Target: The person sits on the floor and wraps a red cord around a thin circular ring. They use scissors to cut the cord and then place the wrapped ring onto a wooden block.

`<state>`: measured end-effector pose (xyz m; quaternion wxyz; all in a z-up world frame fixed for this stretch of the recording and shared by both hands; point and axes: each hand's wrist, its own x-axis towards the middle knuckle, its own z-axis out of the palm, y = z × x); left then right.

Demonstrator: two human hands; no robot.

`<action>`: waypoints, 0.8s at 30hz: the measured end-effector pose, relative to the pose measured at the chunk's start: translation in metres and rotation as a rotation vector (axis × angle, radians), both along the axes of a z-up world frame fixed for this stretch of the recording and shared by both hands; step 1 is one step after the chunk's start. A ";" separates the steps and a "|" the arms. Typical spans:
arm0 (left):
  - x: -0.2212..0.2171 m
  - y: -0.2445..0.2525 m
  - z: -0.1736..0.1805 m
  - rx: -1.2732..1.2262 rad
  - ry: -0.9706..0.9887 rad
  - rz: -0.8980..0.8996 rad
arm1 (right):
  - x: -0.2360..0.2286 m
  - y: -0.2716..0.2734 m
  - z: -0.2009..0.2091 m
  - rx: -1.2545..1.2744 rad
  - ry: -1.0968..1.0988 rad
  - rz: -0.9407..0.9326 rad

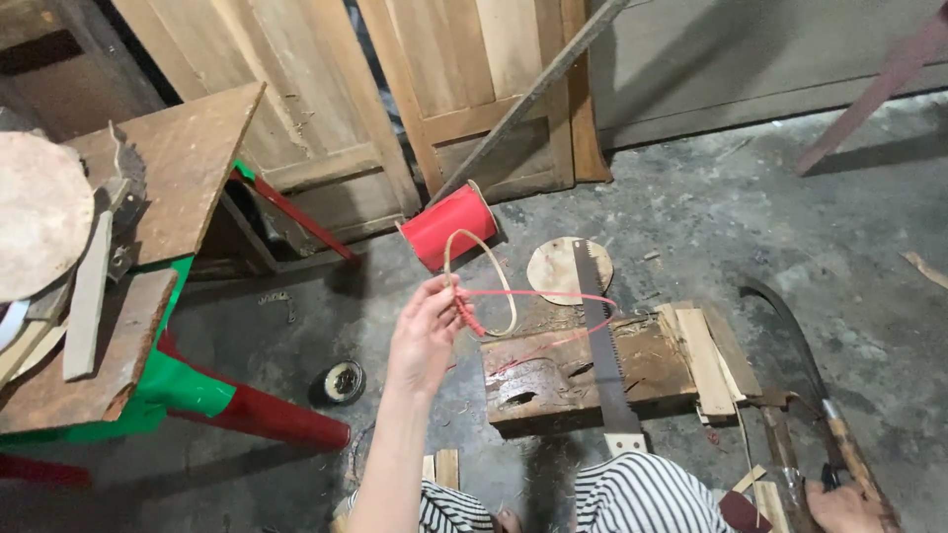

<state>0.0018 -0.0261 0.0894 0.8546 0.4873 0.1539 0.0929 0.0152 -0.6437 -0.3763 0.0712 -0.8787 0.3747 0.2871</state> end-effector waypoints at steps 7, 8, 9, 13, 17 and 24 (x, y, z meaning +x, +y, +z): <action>0.014 -0.009 -0.002 0.155 -0.069 -0.141 | 0.026 -0.085 -0.008 0.047 0.034 0.040; 0.015 -0.012 0.000 0.161 -0.035 -0.145 | 0.027 -0.097 -0.002 0.118 0.083 0.160; 0.016 -0.014 0.003 0.171 0.000 -0.151 | 0.027 -0.108 0.002 0.195 0.131 0.277; 0.013 -0.012 0.010 0.035 -0.011 -0.189 | 0.033 -0.133 0.046 0.403 0.069 -0.079; 0.011 -0.005 -0.002 -0.088 -0.113 -0.240 | 0.047 -0.125 0.108 0.945 -0.322 -0.223; -0.005 0.015 -0.010 -0.130 -0.140 -0.118 | 0.017 0.115 0.413 1.279 -0.774 0.325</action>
